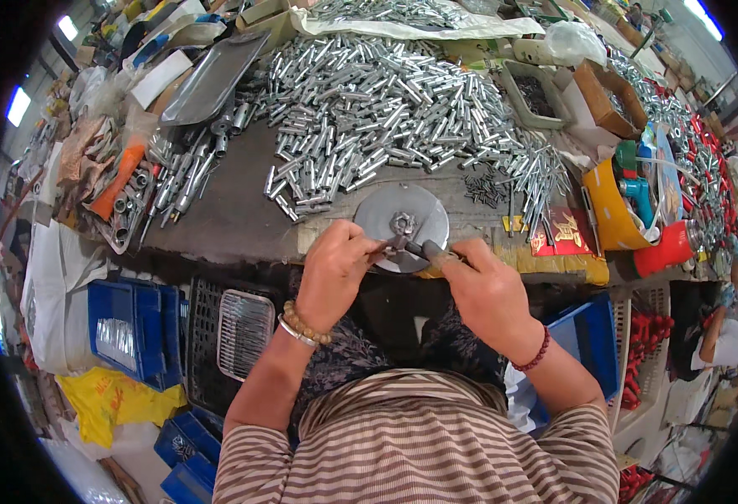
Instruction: The person assembles metal fasteners by inserting pins into metal sleeves, securing them using a hammer on a metal anvil plate, and placing the assembled pieces into a tray.
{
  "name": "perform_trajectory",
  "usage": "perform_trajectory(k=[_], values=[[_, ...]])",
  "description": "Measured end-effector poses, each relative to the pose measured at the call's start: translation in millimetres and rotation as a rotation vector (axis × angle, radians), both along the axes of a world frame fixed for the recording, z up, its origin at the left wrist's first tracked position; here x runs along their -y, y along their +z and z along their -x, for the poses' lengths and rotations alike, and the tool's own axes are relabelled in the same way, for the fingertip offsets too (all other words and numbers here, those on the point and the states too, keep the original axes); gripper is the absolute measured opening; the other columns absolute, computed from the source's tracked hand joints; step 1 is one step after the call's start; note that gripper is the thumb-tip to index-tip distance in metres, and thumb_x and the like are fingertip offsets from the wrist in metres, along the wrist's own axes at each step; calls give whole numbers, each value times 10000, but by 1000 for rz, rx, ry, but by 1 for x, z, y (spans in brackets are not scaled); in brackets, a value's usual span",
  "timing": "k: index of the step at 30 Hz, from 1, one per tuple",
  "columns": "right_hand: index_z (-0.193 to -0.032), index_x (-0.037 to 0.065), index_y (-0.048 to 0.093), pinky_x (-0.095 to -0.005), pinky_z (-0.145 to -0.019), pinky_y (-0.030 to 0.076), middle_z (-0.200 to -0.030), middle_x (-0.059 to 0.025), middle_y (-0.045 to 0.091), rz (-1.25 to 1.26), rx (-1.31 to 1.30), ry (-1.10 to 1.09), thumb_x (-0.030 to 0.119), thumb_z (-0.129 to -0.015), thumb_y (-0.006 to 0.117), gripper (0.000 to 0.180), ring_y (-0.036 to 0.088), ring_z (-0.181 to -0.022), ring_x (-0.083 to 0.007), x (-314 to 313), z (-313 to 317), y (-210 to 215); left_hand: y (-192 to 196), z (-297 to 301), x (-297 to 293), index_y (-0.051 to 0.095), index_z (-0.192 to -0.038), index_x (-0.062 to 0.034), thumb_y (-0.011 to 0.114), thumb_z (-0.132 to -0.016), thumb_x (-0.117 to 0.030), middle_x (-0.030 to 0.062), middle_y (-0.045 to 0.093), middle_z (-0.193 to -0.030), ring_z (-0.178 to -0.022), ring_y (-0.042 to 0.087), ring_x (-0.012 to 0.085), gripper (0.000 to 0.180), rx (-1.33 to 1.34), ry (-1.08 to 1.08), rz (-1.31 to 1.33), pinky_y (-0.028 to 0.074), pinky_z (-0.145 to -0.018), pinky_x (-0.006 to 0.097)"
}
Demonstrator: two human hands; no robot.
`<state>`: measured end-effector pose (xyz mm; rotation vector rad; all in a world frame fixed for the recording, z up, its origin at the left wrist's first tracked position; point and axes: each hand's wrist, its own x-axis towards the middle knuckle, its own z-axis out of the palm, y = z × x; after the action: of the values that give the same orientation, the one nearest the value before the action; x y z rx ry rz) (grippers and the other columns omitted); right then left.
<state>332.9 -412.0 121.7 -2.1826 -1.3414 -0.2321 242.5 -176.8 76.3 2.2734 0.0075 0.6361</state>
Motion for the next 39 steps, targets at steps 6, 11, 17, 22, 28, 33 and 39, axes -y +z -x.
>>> perform_trajectory(k=[6, 11, 17, 22, 28, 33, 39], values=[[-1223, 39, 695, -391, -668, 527, -1039, -130, 596, -244, -100, -20, -53, -854, 673, 380, 646, -798, -335, -1, 3, 20, -2, 0, -1, 763, -1032, -42, 787, -834, 44, 83, 592, -928, -832, 614, 235, 217, 0, 0, 21, 512, -725, 336], [-1266, 19, 661, -387, -782, 504, -1047, -162, 593, -179, -346, -190, -14, -867, 701, 402, 611, -902, -347, -3, -37, 8, 1, -2, 0, 770, -1024, -40, 791, -843, 14, 81, 588, -926, -819, 608, 224, 190, -23, 1, 23, 503, -717, 332], [-1183, 69, 714, -448, -837, 544, -1056, -121, 641, 119, 13, -373, 30, -806, 733, 379, 640, -1016, -342, 11, -66, -12, 2, 1, 0, 769, -1018, -30, 790, -849, 1, 78, 584, -924, -811, 604, 219, 172, -55, 3, 56, 500, -713, 327], [-1065, 83, 726, -423, -856, 547, -1035, -82, 647, 10, 169, -206, 36, -789, 722, 280, 646, -1015, -308, -34, -81, -6, 4, 3, 0, 772, -1026, -34, 781, -856, -5, 79, 589, -928, -810, 602, 217, 173, -56, 1, 55, 497, -714, 328], [-993, 86, 674, -420, -795, 575, -966, -80, 659, 153, 206, 79, 63, -836, 660, 159, 672, -964, -297, -87, -126, -23, 1, 2, 3, 770, -993, -40, 795, -839, -44, 91, 601, -921, -832, 613, 265, 157, -42, 17, 66, 500, -732, 369], [-1112, 76, 676, -450, -821, 578, -1019, -91, 692, 126, 206, 121, 19, -841, 625, 282, 689, -985, -315, -82, -128, -14, 2, -3, 2, 763, -967, -41, 808, -824, -67, 104, 613, -915, -855, 625, 309, 152, -32, 23, 61, 502, -746, 405], [-1016, 11, 702, -335, -685, 524, -885, -116, 639, -298, -689, -113, -23, -812, 730, 209, 649, -764, -263, -47, -59, 2, -1, -1, -2, 769, -1028, -31, 747, -868, 1, 82, 598, -936, -846, 613, 229, 165, -30, -21, 65, 499, -733, 329]])
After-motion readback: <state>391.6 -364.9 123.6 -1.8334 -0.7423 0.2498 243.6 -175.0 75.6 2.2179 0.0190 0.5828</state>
